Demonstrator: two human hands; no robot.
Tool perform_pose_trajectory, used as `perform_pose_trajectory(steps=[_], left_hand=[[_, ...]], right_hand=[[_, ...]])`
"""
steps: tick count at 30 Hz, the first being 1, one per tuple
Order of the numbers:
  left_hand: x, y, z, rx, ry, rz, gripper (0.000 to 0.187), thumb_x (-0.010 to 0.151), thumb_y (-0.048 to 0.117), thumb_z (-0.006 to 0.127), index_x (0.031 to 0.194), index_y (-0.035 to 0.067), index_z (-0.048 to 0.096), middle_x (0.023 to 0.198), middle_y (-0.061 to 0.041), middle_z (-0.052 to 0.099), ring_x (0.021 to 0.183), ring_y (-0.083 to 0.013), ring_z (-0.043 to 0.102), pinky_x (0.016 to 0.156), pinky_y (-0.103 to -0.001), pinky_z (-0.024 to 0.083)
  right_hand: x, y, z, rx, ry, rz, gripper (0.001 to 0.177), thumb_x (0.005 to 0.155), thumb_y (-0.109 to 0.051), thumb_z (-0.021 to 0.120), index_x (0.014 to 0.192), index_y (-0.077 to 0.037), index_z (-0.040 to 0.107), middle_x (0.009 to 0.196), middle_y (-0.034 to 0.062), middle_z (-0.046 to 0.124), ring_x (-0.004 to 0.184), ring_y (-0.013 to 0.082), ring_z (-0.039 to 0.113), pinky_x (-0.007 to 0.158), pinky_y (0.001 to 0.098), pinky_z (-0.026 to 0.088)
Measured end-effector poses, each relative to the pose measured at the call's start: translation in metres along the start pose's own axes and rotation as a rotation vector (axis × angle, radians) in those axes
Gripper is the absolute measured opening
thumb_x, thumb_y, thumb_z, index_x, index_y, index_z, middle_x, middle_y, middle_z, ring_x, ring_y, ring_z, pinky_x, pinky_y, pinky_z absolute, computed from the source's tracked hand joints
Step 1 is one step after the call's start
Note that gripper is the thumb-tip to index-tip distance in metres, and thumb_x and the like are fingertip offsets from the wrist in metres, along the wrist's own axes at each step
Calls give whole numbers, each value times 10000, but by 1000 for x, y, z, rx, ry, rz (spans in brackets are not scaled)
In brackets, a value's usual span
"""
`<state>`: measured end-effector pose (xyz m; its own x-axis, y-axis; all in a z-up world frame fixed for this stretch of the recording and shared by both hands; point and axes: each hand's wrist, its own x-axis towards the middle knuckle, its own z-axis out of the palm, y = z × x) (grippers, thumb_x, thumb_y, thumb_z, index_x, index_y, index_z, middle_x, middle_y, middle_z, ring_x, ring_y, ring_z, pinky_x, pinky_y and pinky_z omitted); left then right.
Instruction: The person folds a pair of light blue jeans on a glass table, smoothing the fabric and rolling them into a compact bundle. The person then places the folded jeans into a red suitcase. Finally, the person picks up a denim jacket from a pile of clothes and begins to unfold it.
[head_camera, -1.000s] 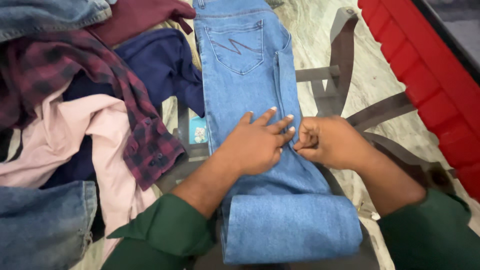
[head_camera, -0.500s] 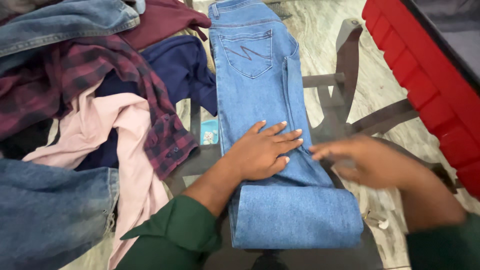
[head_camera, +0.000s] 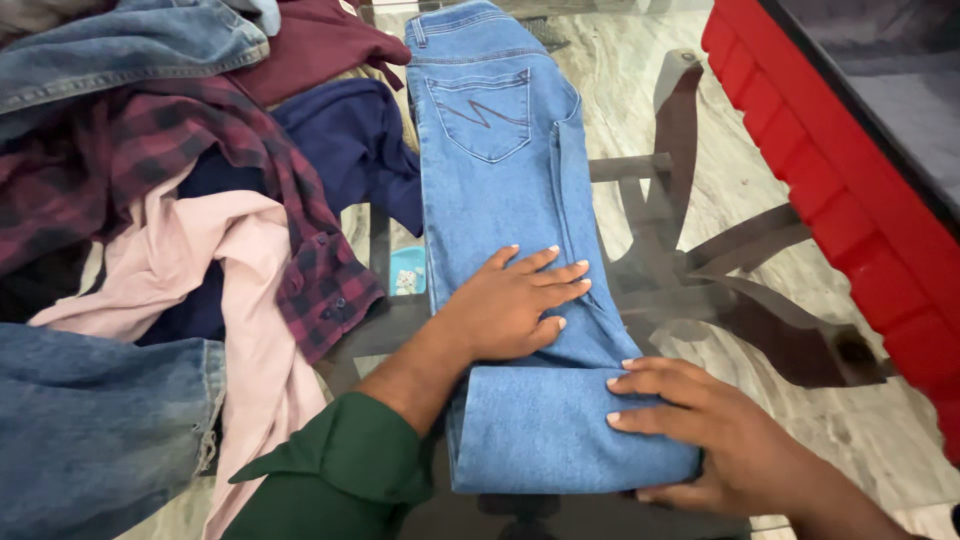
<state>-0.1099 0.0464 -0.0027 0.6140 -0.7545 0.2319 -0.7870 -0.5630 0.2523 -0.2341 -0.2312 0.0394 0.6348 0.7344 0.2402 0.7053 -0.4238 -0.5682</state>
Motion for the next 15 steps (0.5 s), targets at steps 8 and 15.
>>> perform_pose_trajectory(steps=[8, 15], left_hand=[[4, -15, 13, 14, -17, 30, 620, 870, 415, 640, 1460, 252, 542, 1604, 58, 427, 1470, -253, 394, 1125, -657, 294], [10, -21, 18, 62, -87, 18, 650, 893, 514, 621, 1491, 295, 492, 1624, 74, 386, 1491, -242, 362, 1126, -669, 283]], right_hand=[[77, 13, -59, 96, -526, 204, 610, 650, -325, 918, 1209, -158, 740, 1089, 37, 803, 991, 201, 743, 898, 356, 580], [120, 63, -54, 543, -656, 216, 531, 634, -232, 896, 1083, -1, 732, 989, 97, 790, 894, 163, 736, 785, 294, 573]])
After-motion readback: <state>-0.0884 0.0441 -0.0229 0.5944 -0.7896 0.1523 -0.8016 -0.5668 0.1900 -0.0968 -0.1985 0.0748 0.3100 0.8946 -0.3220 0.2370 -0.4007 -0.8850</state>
